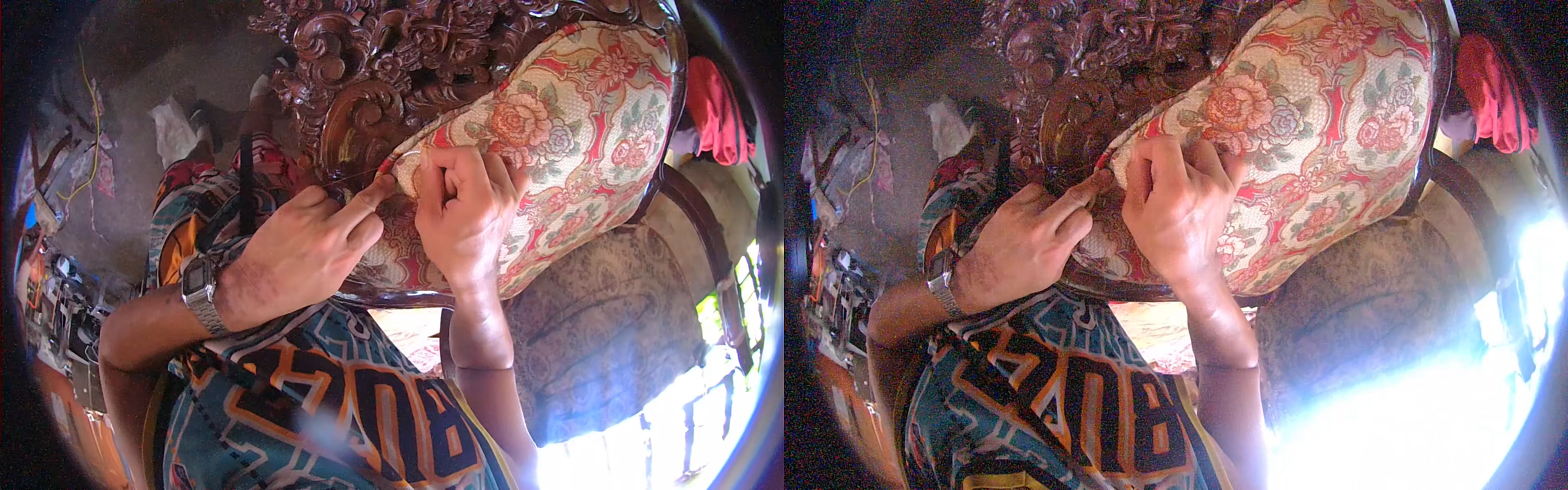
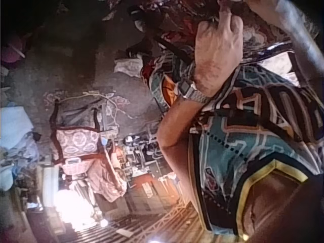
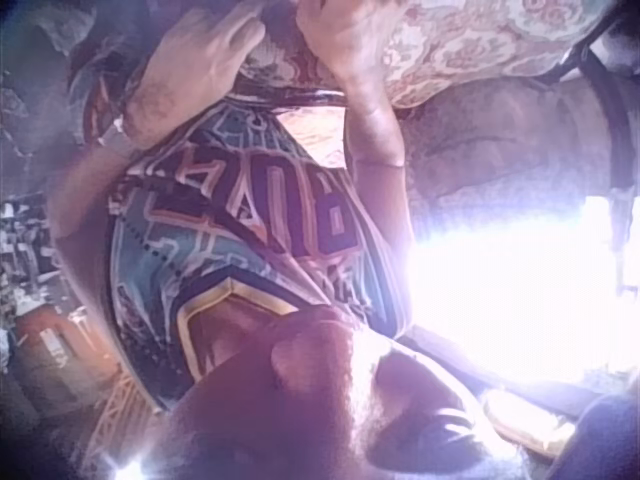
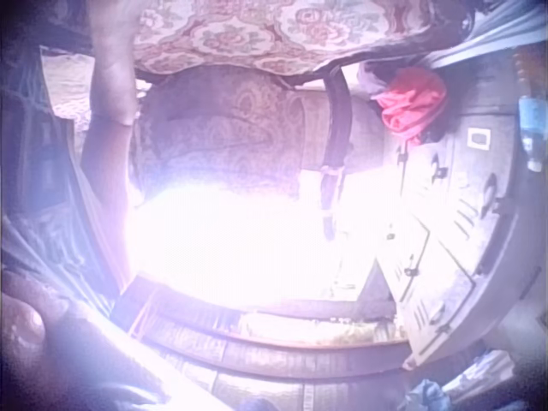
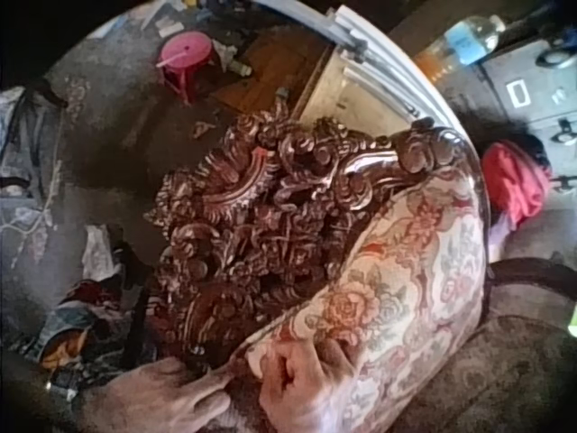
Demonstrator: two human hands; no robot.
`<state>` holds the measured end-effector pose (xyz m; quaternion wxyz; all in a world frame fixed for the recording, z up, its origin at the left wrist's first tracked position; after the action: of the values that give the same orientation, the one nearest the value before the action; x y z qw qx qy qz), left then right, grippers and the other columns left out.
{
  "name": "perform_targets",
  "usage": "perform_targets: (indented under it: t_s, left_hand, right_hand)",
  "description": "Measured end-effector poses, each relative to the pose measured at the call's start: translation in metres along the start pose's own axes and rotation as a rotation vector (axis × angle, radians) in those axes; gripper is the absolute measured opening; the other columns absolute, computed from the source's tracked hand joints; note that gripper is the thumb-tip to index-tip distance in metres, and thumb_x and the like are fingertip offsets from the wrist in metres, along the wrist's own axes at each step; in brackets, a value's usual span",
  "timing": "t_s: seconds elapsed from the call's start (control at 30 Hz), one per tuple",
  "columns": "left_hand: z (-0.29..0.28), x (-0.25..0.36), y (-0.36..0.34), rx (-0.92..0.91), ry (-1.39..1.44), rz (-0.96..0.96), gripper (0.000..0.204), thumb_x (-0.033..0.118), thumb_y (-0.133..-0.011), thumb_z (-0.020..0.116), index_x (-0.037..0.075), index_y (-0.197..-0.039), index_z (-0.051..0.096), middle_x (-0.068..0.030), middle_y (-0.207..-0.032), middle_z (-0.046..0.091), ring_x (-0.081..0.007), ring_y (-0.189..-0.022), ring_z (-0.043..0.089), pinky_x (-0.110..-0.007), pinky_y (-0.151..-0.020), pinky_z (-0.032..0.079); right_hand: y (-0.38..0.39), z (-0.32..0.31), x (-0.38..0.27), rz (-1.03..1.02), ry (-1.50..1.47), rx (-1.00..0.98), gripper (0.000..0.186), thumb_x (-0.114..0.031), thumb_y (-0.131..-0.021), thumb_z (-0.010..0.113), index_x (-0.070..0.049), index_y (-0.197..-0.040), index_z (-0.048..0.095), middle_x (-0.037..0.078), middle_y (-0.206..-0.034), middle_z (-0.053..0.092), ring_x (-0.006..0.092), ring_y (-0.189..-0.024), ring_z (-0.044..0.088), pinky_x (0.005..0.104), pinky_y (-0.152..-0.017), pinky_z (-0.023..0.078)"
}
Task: The recorder is reupholstering a decorative wooden chair, using a needle and thread to secure the fabric to the frame.
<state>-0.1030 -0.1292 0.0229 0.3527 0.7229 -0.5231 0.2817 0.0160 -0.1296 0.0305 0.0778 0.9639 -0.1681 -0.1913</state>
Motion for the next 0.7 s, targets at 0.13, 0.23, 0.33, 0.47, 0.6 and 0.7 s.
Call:
perform_targets:
  t_s: [0.13, 0.23, 0.33, 0.47, 0.6, 0.7]
  left_hand:
    - [-0.0016, 0.0012, -0.0003, 0.015, 0.012, 0.019, 0.013, 0.012, -0.078, 0.056, 0.003, -0.086, 0.056, -0.0161, -0.127, 0.055, -0.0155, -0.063, 0.057, -0.032, -0.07, 0.045]
    - [0.0005, 0.0011, -0.0005, 0.004, 0.004, 0.025, 0.012, 0.012, -0.078, 0.056, 0.003, -0.086, 0.056, -0.0159, -0.127, 0.055, -0.0155, -0.063, 0.057, -0.032, -0.07, 0.046]
    - [-0.0027, 0.001, 0.0002, 0.046, 0.015, 0.026, 0.012, 0.012, -0.077, 0.057, 0.003, -0.085, 0.055, -0.0159, -0.127, 0.055, -0.0154, -0.064, 0.058, -0.032, -0.071, 0.046]
    - [0.0049, 0.0002, 0.0008, -0.028, 0.016, -0.001, 0.014, 0.013, -0.073, 0.058, 0.004, -0.085, 0.058, -0.0161, -0.124, 0.054, -0.0208, -0.086, 0.058, -0.035, -0.076, 0.046]
    - [0.0042, 0.0, 0.0007, -0.012, 0.017, 0.001, 0.014, 0.013, -0.073, 0.058, 0.003, -0.083, 0.058, -0.0164, -0.125, 0.053, -0.0205, -0.088, 0.058, -0.035, -0.077, 0.046]
    - [0.003, 0.0002, 0.0012, -0.003, 0.022, 0.006, 0.014, 0.012, -0.073, 0.058, 0.003, -0.083, 0.058, -0.0163, -0.125, 0.053, -0.0203, -0.09, 0.058, -0.035, -0.077, 0.046]
  right_hand:
    - [0.0017, 0.0018, -0.0002, -0.017, 0.002, 0.014, 0.014, -0.01, -0.077, 0.067, -0.014, -0.077, 0.054, 0.005, -0.054, 0.055, 0.0253, -0.061, 0.054, 0.0408, -0.065, 0.032]
    - [0.0021, 0.0026, 0.0004, -0.02, 0.012, 0.021, 0.014, -0.01, -0.077, 0.067, -0.015, -0.077, 0.054, 0.004, -0.054, 0.055, 0.0255, -0.061, 0.054, 0.0409, -0.065, 0.032]
    - [0.0025, 0.0026, 0.0003, -0.014, 0.016, 0.024, 0.014, -0.01, -0.077, 0.067, -0.015, -0.077, 0.054, 0.004, -0.053, 0.055, 0.0258, -0.061, 0.054, 0.0409, -0.065, 0.032]
    - [0.002, 0.0041, 0.0003, -0.01, 0.021, 0.007, 0.014, -0.009, -0.077, 0.067, -0.015, -0.078, 0.054, 0.005, -0.053, 0.054, 0.0261, -0.06, 0.054, 0.041, -0.065, 0.032]
    - [-0.0001, 0.0042, 0.0014, 0.004, 0.017, -0.013, 0.011, -0.009, -0.078, 0.069, -0.013, -0.079, 0.06, -0.001, -0.054, 0.049, 0.0237, -0.061, 0.051, 0.039, -0.068, 0.034]
    - [-0.0025, 0.0046, 0.0008, 0.001, 0.035, -0.056, 0.01, -0.01, -0.078, 0.069, -0.014, -0.08, 0.06, 0.0, -0.056, 0.051, 0.0243, -0.063, 0.052, 0.0393, -0.068, 0.034]
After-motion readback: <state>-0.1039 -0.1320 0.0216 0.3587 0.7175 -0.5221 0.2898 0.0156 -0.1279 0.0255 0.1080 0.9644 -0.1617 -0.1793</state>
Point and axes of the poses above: each hand's wrist, its own y-axis away from the middle knuckle, its own z-axis out of the palm, x = y × z, the point moved 9 cm from there along -y, towards the middle knuckle
